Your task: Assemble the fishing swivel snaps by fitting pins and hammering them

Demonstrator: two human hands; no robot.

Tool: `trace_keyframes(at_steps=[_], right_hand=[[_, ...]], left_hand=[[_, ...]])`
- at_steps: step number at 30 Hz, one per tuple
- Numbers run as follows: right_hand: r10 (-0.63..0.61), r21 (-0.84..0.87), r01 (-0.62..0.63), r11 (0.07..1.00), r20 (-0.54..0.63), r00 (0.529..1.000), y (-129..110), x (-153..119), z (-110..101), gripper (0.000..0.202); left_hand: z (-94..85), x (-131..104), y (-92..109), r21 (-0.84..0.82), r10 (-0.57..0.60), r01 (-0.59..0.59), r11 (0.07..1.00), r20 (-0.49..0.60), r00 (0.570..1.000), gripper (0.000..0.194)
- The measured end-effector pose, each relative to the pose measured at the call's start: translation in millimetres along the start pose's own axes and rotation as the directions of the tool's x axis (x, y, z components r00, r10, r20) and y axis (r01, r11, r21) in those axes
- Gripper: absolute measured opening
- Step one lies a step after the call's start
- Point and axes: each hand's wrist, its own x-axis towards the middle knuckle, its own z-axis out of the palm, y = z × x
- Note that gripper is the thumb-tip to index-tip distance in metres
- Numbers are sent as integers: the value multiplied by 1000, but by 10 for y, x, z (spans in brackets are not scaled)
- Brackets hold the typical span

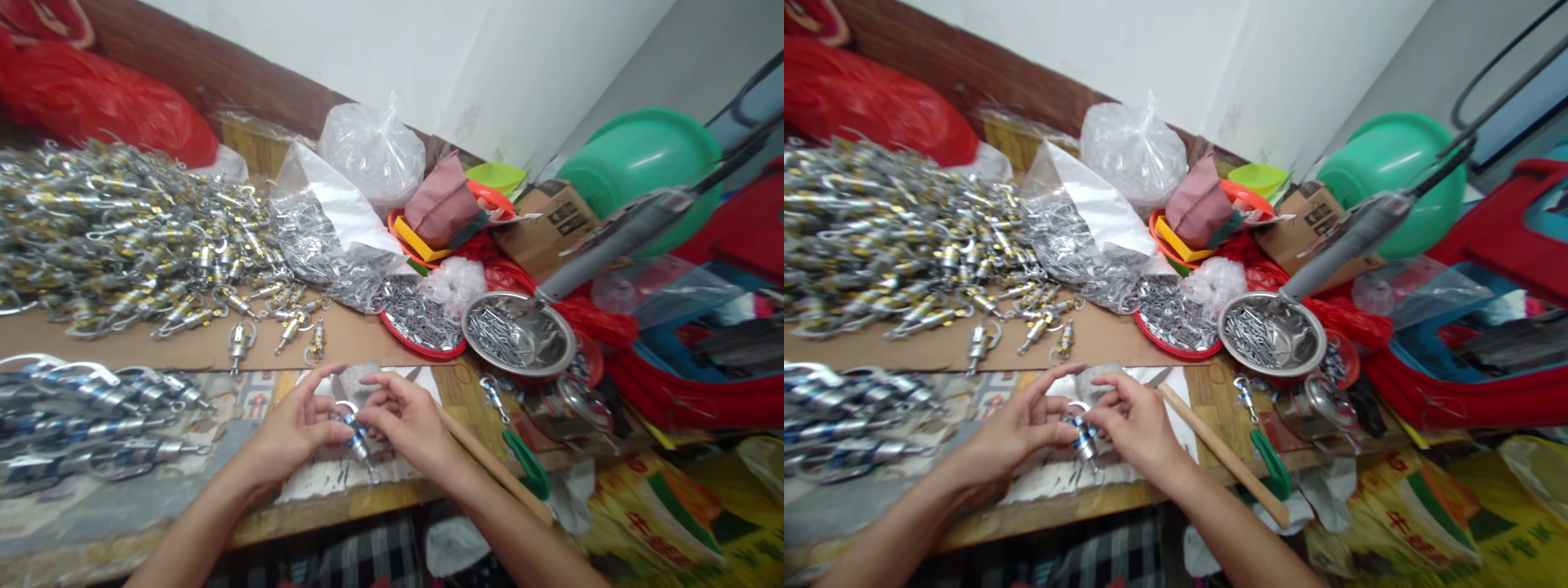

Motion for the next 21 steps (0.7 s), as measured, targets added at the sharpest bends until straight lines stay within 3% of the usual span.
trace_keyframes(at_steps=[3, 10, 13, 17, 19, 21], right_hand=[[15, 18, -16, 1000, 70, 997, -36, -12, -52, 36], [-8, -68, 10, 998, 27, 1000, -83, -1, -26, 38], [-132, -175, 126, 976, -28, 991, -53, -1, 34, 38], [-353, -309, 324, 894, -40, 935, -23, -7, 111, 36], [-400, -314, 370, 874, -33, 916, -16, -13, 83, 31], [-422, -330, 368, 869, -109, 900, 2, -34, -45, 24]], left_hand=[[-5, 3, -3, 8, 2, -2, 1000, -1, 1000, 79], [21, 1, 7, -1, 3, -3, 1000, -12, 1000, 79], [30, -1, 13, -16, -12, 12, 1000, -6, 1000, 80], [25, 8, 5, -4, -9, 9, 1000, -4, 1000, 78], [13, 14, -8, 9, 1, -1, 1000, 4, 1000, 76], [0, 14, -18, 19, -3, 3, 1000, 2, 1000, 76]])
